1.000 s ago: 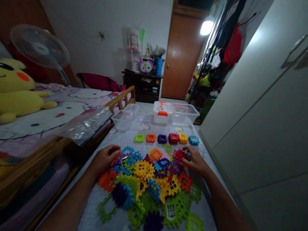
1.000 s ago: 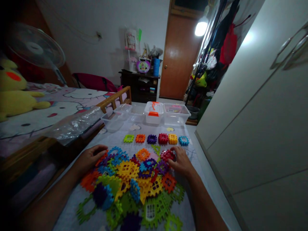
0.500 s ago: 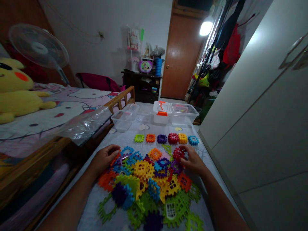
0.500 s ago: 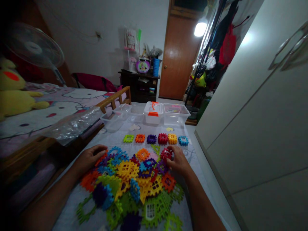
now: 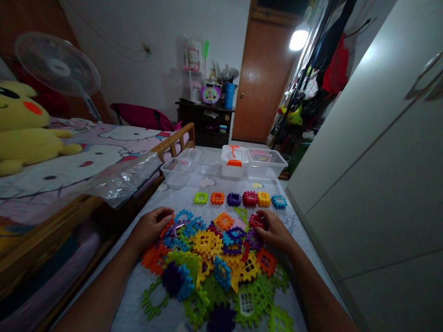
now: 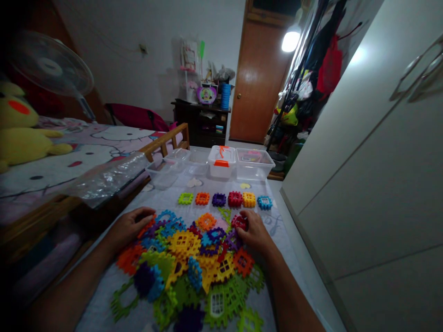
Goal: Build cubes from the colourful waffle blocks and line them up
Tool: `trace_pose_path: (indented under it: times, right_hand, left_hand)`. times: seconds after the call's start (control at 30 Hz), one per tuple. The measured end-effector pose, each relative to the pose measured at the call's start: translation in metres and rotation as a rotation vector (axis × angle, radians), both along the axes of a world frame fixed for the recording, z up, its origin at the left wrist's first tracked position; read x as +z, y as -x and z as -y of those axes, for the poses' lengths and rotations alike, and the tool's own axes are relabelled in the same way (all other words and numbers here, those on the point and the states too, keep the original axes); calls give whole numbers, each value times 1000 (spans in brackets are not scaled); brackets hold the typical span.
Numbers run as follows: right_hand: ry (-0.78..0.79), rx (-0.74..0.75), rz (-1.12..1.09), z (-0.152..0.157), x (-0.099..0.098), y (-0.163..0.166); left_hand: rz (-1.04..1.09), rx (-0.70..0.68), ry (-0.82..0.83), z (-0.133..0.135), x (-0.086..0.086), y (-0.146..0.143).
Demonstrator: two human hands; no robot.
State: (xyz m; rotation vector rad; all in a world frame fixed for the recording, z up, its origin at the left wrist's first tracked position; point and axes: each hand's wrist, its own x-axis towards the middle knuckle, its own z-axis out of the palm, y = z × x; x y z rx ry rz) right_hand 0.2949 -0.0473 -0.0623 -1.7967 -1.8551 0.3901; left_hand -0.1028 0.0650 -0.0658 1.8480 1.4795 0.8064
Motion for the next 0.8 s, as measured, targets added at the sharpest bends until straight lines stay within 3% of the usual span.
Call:
trace_pose_path:
  times: [0.43,0.63,0.8]
  right_hand:
    - [51,-55,84,-7,6,6]
    - [-139,-24,71,-31,39,-9]
    - [-77,30,147,-75,56,-16]
  left_hand:
    - [48,5,49,-1,-4,1]
    - [62,-18,44,-2,-8,2]
    - [57,-3,39,-2,-8,3]
